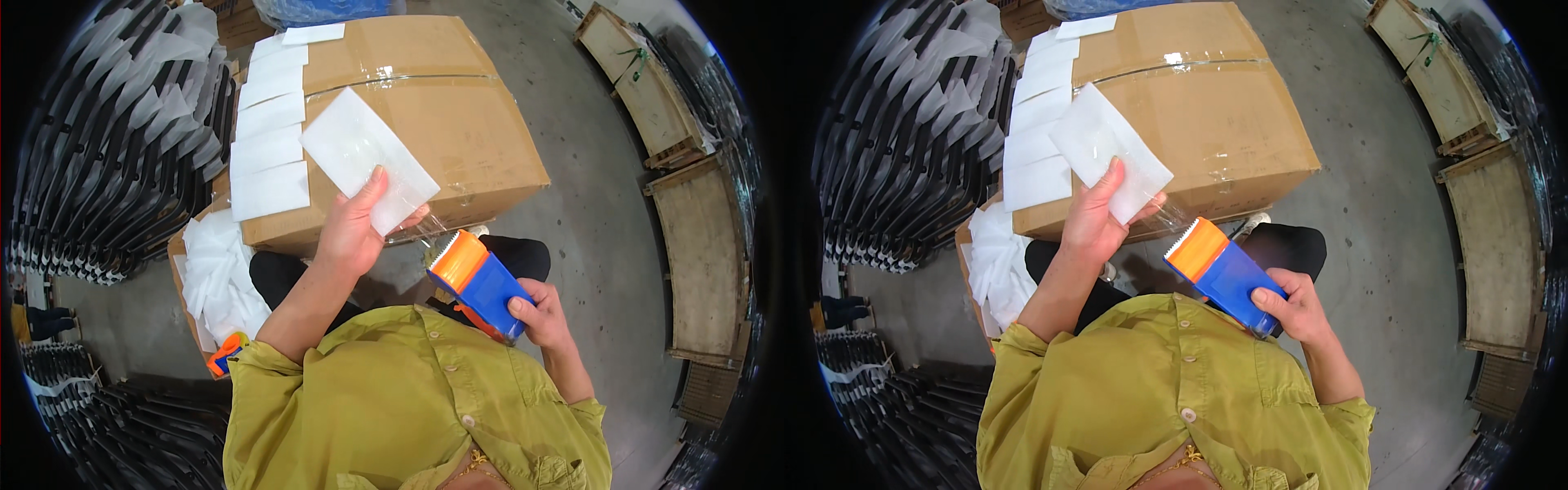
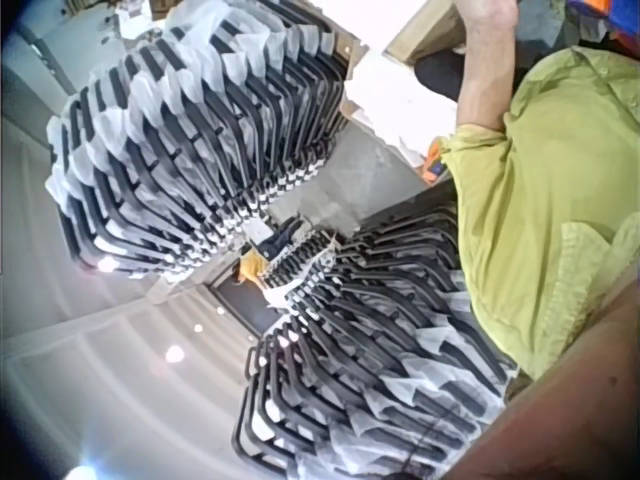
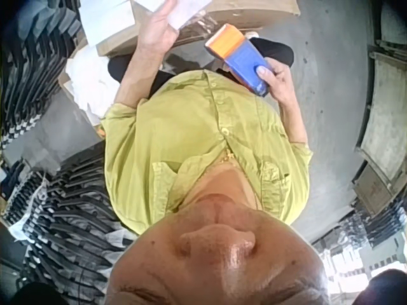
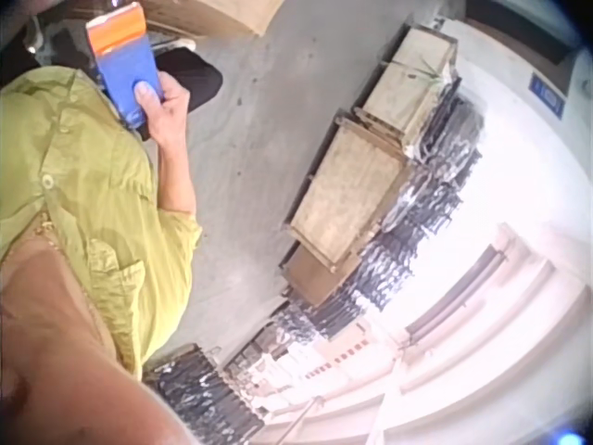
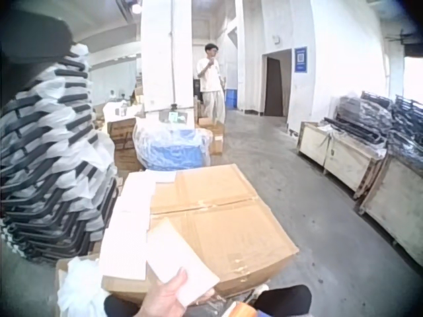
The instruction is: Applying tape to small foam protective pads using a tape dispenser and placing them on a cardboard box.
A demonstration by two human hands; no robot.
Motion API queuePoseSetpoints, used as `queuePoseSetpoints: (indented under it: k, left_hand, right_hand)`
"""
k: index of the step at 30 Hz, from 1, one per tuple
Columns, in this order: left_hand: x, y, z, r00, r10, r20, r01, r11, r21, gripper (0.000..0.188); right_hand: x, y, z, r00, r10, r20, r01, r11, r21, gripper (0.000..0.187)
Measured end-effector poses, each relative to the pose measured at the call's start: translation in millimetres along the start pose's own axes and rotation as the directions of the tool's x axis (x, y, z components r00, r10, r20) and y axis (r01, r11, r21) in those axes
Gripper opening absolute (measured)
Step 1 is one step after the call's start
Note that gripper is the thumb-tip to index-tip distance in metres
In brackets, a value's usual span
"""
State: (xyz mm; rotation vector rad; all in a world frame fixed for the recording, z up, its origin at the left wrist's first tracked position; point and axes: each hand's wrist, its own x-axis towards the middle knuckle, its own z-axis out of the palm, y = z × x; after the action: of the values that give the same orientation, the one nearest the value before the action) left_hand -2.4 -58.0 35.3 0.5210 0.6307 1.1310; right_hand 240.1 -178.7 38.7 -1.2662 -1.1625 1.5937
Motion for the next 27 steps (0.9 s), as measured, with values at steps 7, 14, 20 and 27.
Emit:
queuePoseSetpoints:
  k: [7,14,20,27]
  left_hand:
    - [-55.8,-29.7,48.4,0.781,0.254,0.571,-0.551,0.711,0.437,0.013]
    - [5.4,52.1,8.5,0.640,0.288,0.712,-0.603,-0.386,0.698,0.034]
    - [142.9,128.2,-72.3,0.607,0.401,0.686,-0.125,-0.804,0.581,0.043]
    - [242.6,146.2,-134.5,0.761,0.459,0.458,0.172,-0.824,0.540,0.043]
  right_hand:
    - [39.6,16.0,16.5,0.965,0.227,-0.131,-0.233,0.972,-0.037,0.030]
    - [18.1,39.9,-16.9,0.964,0.170,-0.204,-0.114,0.958,0.262,0.031]
    - [6.9,59.5,-35.1,0.945,0.249,-0.210,-0.195,0.949,0.247,0.032]
    - [15.7,52.8,-20.5,0.890,0.404,-0.211,-0.336,0.894,0.298,0.027]
